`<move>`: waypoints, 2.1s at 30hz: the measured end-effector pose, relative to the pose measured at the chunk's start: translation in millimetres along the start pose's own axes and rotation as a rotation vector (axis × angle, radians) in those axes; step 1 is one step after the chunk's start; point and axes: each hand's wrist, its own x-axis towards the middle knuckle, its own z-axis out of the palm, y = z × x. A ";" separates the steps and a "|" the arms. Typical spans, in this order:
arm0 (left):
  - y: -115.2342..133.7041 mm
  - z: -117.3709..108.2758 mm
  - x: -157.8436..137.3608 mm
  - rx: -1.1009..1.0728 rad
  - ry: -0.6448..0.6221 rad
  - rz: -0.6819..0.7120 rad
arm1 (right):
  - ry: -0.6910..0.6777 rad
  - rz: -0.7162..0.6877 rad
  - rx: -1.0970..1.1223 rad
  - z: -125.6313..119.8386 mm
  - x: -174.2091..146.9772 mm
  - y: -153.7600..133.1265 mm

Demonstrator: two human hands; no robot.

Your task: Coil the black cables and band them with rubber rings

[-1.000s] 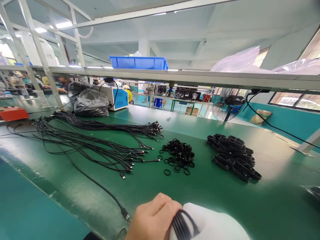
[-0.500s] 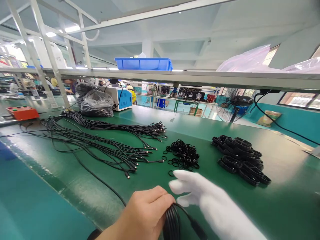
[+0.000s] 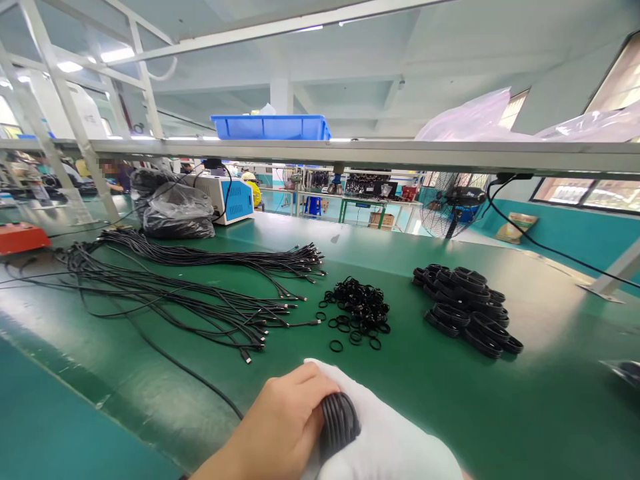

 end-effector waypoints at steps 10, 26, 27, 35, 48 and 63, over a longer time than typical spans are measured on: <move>3.1 4.2 7.2 -0.349 0.085 -0.377 | -0.022 0.141 0.444 6.9 5.3 4.2; 0.8 7.5 5.0 0.088 0.140 -0.172 | -0.033 0.304 0.434 12.9 11.1 18.8; -2.3 8.9 3.3 0.083 0.154 -0.131 | -0.018 0.316 0.416 13.5 11.6 19.7; -22.1 23.2 -8.5 0.185 0.331 0.038 | 0.021 0.307 0.300 18.5 16.3 22.5; -33.9 29.0 -6.8 0.165 0.420 0.162 | 0.007 0.263 0.275 19.2 16.8 27.4; -35.4 24.8 -5.1 0.234 0.361 0.137 | 0.036 0.251 0.435 11.1 17.6 27.7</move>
